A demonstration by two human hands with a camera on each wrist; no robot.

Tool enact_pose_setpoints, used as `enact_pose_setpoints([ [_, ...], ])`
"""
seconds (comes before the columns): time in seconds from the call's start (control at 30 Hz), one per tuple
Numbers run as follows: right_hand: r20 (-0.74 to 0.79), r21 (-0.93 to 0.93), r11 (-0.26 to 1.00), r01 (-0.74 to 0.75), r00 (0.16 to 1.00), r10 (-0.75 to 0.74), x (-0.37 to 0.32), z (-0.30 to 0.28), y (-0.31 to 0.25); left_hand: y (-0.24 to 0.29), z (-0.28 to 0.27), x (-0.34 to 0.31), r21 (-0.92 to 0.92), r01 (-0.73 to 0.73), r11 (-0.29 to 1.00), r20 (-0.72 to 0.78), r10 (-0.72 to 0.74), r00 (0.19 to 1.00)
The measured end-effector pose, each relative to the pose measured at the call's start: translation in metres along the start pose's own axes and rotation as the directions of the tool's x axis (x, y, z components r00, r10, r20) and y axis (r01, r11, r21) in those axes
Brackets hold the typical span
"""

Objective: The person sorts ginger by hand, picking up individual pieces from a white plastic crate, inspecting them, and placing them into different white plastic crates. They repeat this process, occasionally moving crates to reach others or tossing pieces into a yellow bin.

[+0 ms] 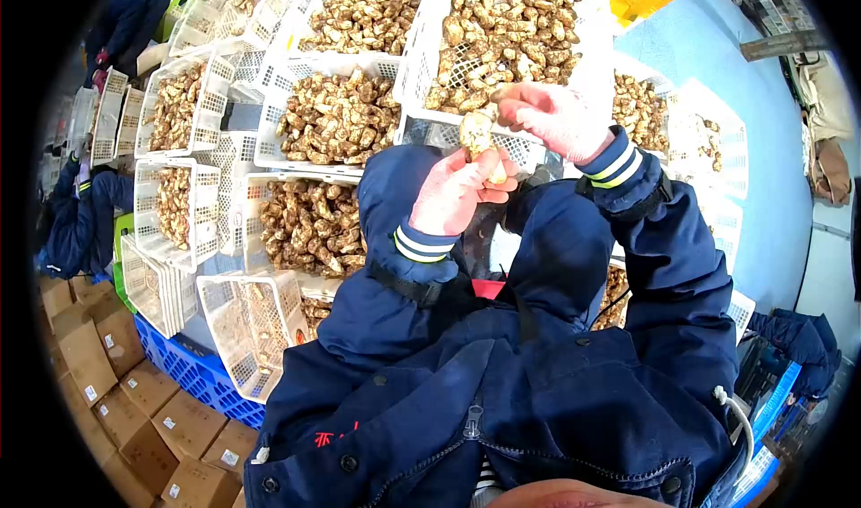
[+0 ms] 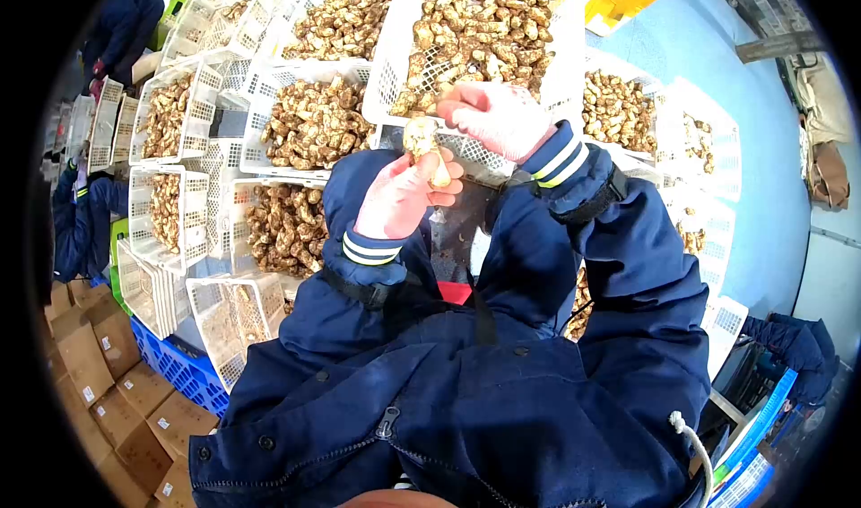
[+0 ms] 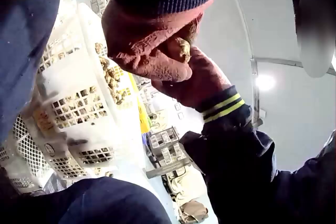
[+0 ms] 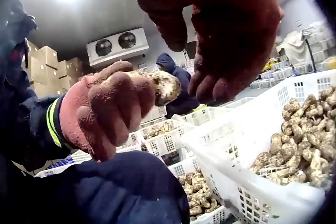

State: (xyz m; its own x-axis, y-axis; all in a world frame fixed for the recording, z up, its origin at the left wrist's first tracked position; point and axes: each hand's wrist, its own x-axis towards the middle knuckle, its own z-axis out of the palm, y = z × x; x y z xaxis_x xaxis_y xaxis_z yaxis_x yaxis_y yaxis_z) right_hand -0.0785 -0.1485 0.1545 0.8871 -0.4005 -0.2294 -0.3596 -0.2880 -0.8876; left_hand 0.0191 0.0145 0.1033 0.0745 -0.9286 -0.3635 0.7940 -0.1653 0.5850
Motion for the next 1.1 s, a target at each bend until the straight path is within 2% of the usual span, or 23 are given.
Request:
enact_pose_setpoints([
  [0.03, -0.007, 0.122, 0.991, -0.055, 0.998, 0.057, -0.002, -0.004, 0.006, 0.001, -0.002, -0.002, 0.001, 0.001, 1.0, 0.0, -0.001, 1.0],
  [0.1, -0.043, 0.1, 0.992, -0.076, 0.996, 0.081, 0.0, -0.017, 0.016, 0.004, -0.005, -0.005, -0.013, -0.005, 1.0, 0.082, 0.006, 0.997],
  [0.13, -0.053, 0.185, 0.982, -0.034, 0.998, 0.044, 0.001, -0.022, 0.022, 0.006, -0.005, -0.007, -0.007, 0.006, 1.0, 0.094, -0.006, 0.996],
  [0.17, -0.071, 0.259, 0.959, -0.113, 0.988, 0.135, 0.003, -0.027, 0.023, 0.007, -0.007, -0.008, -0.009, 0.001, 1.0, 0.092, 0.0, 0.996],
  [0.23, -0.049, 0.234, 0.956, -0.178, 0.98, 0.195, 0.007, -0.041, 0.029, 0.006, -0.013, -0.01, 0.01, 0.045, 0.999, 0.131, -0.045, 0.99],
  [0.5, 0.088, 0.232, 0.961, -0.153, 0.987, 0.135, 0.02, -0.029, 0.022, 0.015, -0.024, -0.012, -0.048, 0.056, 0.997, 0.28, -0.041, 0.959],
  [0.57, 0.165, 0.124, 0.992, 0.02, 0.985, -0.041, 0.009, -0.018, 0.0, 0.015, -0.026, -0.013, -0.093, 0.053, 0.994, 0.317, -0.021, 0.948],
  [0.6, 0.155, 0.049, 0.998, 0.028, 0.987, -0.036, 0.004, -0.006, -0.005, 0.015, -0.024, -0.013, -0.106, 0.031, 0.994, 0.273, -0.001, 0.962],
  [0.63, 0.108, 0.077, 0.98, 0.182, 0.976, -0.19, 0.0, 0.009, 0.006, 0.014, -0.022, -0.014, -0.12, 0.012, 0.993, 0.229, 0.016, 0.973],
  [0.67, 0.107, -0.084, 0.963, 0.258, 0.963, -0.249, -0.01, 0.017, -0.012, 0.014, -0.016, -0.015, -0.229, -0.056, 0.972, 0.218, 0.107, 0.97],
  [0.7, 0.114, -0.245, 0.914, 0.324, 0.946, -0.305, -0.017, 0.024, -0.029, 0.014, -0.016, -0.013, -0.23, -0.055, 0.972, 0.222, 0.108, 0.969],
  [0.77, -0.02, -0.467, 0.778, 0.421, 0.874, -0.485, -0.017, 0.04, -0.026, 0.014, -0.015, -0.011, -0.13, -0.039, 0.991, 0.257, 0.072, 0.964],
  [0.8, -0.025, -0.449, 0.772, 0.45, 0.858, -0.514, -0.018, 0.043, -0.024, 0.009, -0.007, -0.011, -0.125, -0.05, 0.991, 0.143, 0.068, 0.987],
  [0.83, -0.028, -0.456, 0.779, 0.43, 0.868, -0.496, -0.022, 0.045, -0.024, 0.007, -0.005, -0.012, -0.125, -0.051, 0.991, 0.146, 0.069, 0.987],
  [0.9, -0.022, -0.435, 0.797, 0.419, 0.88, -0.474, -0.021, 0.047, -0.026, 0.006, -0.003, -0.012, -0.103, -0.027, 0.994, 0.048, 0.032, 0.998],
  [1.03, -0.049, -0.407, 0.817, 0.409, 0.883, -0.466, -0.02, 0.051, -0.019, 0.007, -0.003, -0.013, -0.084, -0.037, 0.996, 0.041, 0.04, 0.998],
  [1.1, -0.001, -0.37, 0.866, 0.337, 0.932, -0.363, -0.023, 0.046, -0.025, 0.008, -0.004, -0.013, 0.016, -0.097, 0.995, 0.03, 0.096, 0.995],
])
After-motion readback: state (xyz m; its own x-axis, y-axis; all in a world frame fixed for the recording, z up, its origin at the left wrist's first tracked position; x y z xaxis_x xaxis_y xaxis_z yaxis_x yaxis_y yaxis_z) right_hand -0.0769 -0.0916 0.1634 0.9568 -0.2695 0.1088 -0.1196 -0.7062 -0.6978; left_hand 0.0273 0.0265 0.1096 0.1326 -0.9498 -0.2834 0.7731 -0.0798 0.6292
